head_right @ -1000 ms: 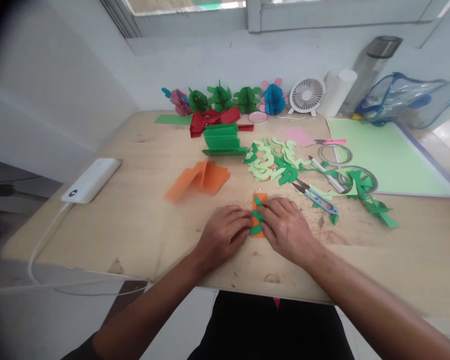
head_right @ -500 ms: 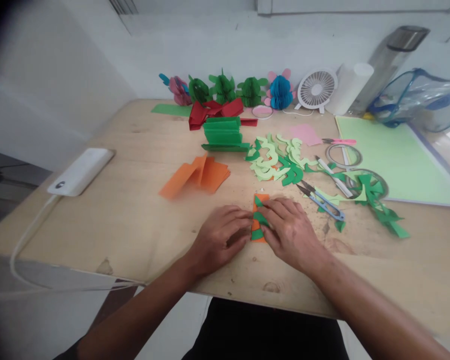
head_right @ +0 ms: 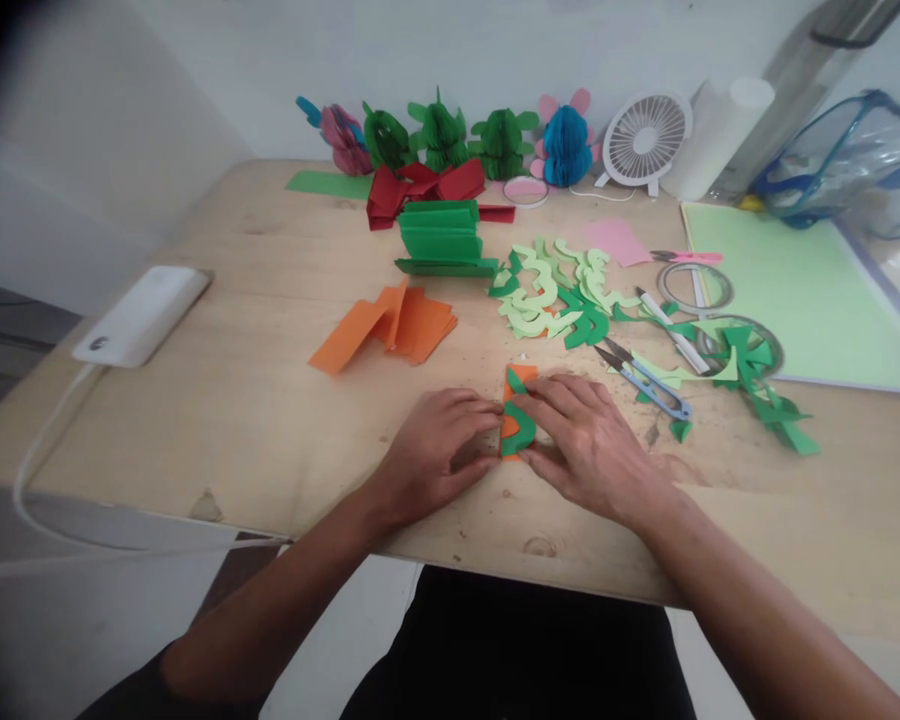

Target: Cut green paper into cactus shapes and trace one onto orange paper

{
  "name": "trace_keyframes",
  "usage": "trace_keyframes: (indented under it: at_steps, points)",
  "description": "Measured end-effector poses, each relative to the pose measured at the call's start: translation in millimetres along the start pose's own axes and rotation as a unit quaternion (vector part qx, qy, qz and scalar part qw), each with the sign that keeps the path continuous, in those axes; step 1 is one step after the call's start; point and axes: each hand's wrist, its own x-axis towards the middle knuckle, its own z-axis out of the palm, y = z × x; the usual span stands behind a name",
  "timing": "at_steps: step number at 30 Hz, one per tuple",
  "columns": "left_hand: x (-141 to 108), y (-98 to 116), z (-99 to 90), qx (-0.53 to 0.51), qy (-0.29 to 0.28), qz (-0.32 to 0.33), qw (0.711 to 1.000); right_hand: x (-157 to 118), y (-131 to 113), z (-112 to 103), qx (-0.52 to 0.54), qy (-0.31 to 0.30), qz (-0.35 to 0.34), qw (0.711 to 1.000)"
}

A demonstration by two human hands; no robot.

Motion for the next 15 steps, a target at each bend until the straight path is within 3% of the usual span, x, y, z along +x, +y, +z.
trace_keyframes:
  at_steps: [15]
  points:
    - [-0.1, 1.0, -1.0, 0.006, -0.012, -0.005, 1.0, 0.4, -0.9, 3.0, -0.014, 0.008, 0.005, 1.0]
